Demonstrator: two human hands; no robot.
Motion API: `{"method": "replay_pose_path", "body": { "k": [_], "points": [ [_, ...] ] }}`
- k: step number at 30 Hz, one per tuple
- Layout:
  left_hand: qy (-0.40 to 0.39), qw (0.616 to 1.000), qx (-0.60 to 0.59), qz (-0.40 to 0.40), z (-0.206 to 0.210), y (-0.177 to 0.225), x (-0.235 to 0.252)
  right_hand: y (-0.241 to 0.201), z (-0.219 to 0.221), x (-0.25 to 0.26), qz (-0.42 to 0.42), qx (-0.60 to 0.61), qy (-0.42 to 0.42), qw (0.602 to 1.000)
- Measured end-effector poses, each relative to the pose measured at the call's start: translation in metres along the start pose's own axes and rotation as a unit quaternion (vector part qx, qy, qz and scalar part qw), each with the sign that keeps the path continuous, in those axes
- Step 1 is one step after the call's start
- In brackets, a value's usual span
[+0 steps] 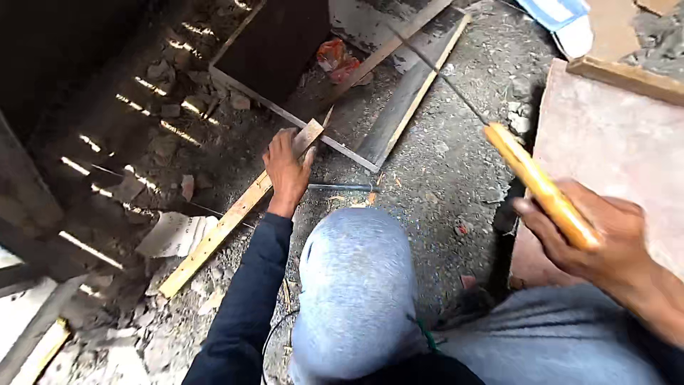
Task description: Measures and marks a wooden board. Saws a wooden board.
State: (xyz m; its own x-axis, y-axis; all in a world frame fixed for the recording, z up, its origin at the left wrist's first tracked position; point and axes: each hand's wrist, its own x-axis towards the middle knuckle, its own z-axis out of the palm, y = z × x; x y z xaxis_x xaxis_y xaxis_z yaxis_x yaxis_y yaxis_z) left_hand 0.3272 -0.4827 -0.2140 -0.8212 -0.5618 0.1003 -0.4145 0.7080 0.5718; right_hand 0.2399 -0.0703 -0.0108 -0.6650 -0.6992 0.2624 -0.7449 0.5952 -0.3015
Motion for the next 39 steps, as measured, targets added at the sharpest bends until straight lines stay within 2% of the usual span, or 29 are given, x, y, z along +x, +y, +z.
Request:
{"method": "replay_pose_path", "body": {
  "k": [2,4,8,10,12,15,16,18,19,20,21,22,23,24,25,26,28,30,32,33,34,35,36,37,38,39],
  "points": [
    [-0.053,0.997,0.051,-0.038,0.009,-0.004,0.014,0.008,0.03,0.03,-0.071,-0.012,-0.021,0.997],
    [-0.088,0.99,0.099,-0.039,-0.006,-0.006,0.024,0.014,0.062,0.05,-0.125,-0.006,-0.024,0.992],
    [-0.082,0.994,0.012,-0.063,-0.123,-0.011,0.019,0.01,0.12,0.073,-0.247,0.021,-0.029,0.968],
    [-0.108,0.988,-0.079,-0.074,-0.19,-0.01,0.016,-0.012,0.158,0.08,-0.299,0.051,-0.026,0.953],
    [-0.177,0.968,-0.167,-0.064,-0.235,-0.001,0.017,-0.044,0.202,0.08,-0.321,0.107,-0.034,0.94],
    [-0.249,0.944,-0.207,-0.068,-0.26,0.016,0.012,-0.093,0.272,0.08,-0.324,0.145,-0.057,0.933],
    [-0.266,0.938,-0.211,-0.071,-0.26,0.015,0.008,-0.109,0.286,0.084,-0.302,0.14,-0.123,0.935],
    [-0.277,0.928,-0.235,-0.08,-0.255,0.01,-0.001,-0.14,0.279,0.106,-0.212,0.142,-0.322,0.912],
    [-0.273,0.924,-0.254,-0.087,-0.251,0.006,-0.005,-0.152,0.262,0.12,-0.17,0.152,-0.391,0.892],
    [-0.266,0.919,-0.275,-0.099,-0.246,0.0,-0.01,-0.157,0.238,0.129,-0.142,0.167,-0.416,0.883],
    [-0.258,0.916,-0.286,-0.112,-0.238,-0.006,-0.015,-0.155,0.212,0.131,-0.129,0.19,-0.374,0.898],
    [-0.248,0.916,-0.289,-0.124,-0.229,-0.011,-0.02,-0.149,0.192,0.129,-0.131,0.217,-0.255,0.933],
    [-0.24,0.917,-0.287,-0.137,-0.217,-0.014,-0.025,-0.145,0.177,0.129,-0.141,0.231,-0.098,0.958],
    [-0.242,0.915,-0.287,-0.149,-0.204,-0.016,-0.031,-0.143,0.164,0.134,-0.154,0.217,0.022,0.964],
    [-0.254,0.908,-0.294,-0.156,-0.19,-0.016,-0.037,-0.142,0.154,0.14,-0.163,0.185,0.077,0.966],
    [-0.27,0.901,-0.303,-0.156,-0.175,-0.013,-0.044,-0.141,0.151,0.145,-0.169,0.148,0.078,0.971],
    [-0.295,0.886,-0.331,-0.137,-0.147,-0.002,-0.055,-0.139,0.162,0.15,-0.178,0.085,-0.003,0.98],
    [-0.292,0.887,-0.341,-0.108,-0.127,0.014,-0.064,-0.132,0.184,0.144,-0.177,0.088,-0.086,0.976],
    [-0.257,0.926,-0.265,-0.081,-0.117,0.027,-0.072,-0.125,0.2,0.132,-0.176,0.15,-0.113,0.966],
    [-0.224,0.958,-0.168,-0.067,-0.115,0.029,-0.074,-0.126,0.199,0.125,-0.152,0.212,-0.125,0.957],
    [-0.192,0.978,-0.05,-0.067,-0.113,0.028,-0.072,-0.131,0.191,0.119,-0.095,0.31,-0.135,0.936],
    [-0.178,0.979,0.042,-0.093,-0.113,0.018,-0.066,-0.139,0.176,0.115,-0.012,0.439,-0.129,0.889],
    [-0.179,0.969,0.085,-0.144,-0.112,-0.003,-0.06,-0.145,0.156,0.113,0.046,0.549,-0.09,0.829],
    [-0.173,0.963,0.079,-0.19,-0.114,-0.029,-0.055,-0.146,0.135,0.116,0.066,0.625,-0.035,0.777],
    [-0.162,0.963,0.022,-0.215,-0.121,-0.052,-0.048,-0.14,0.116,0.125,0.045,0.657,0.007,0.752],
    [-0.161,0.958,-0.081,-0.224,-0.132,-0.069,-0.042,-0.126,0.104,0.132,-0.002,0.636,0.028,0.771]
  ]
}}
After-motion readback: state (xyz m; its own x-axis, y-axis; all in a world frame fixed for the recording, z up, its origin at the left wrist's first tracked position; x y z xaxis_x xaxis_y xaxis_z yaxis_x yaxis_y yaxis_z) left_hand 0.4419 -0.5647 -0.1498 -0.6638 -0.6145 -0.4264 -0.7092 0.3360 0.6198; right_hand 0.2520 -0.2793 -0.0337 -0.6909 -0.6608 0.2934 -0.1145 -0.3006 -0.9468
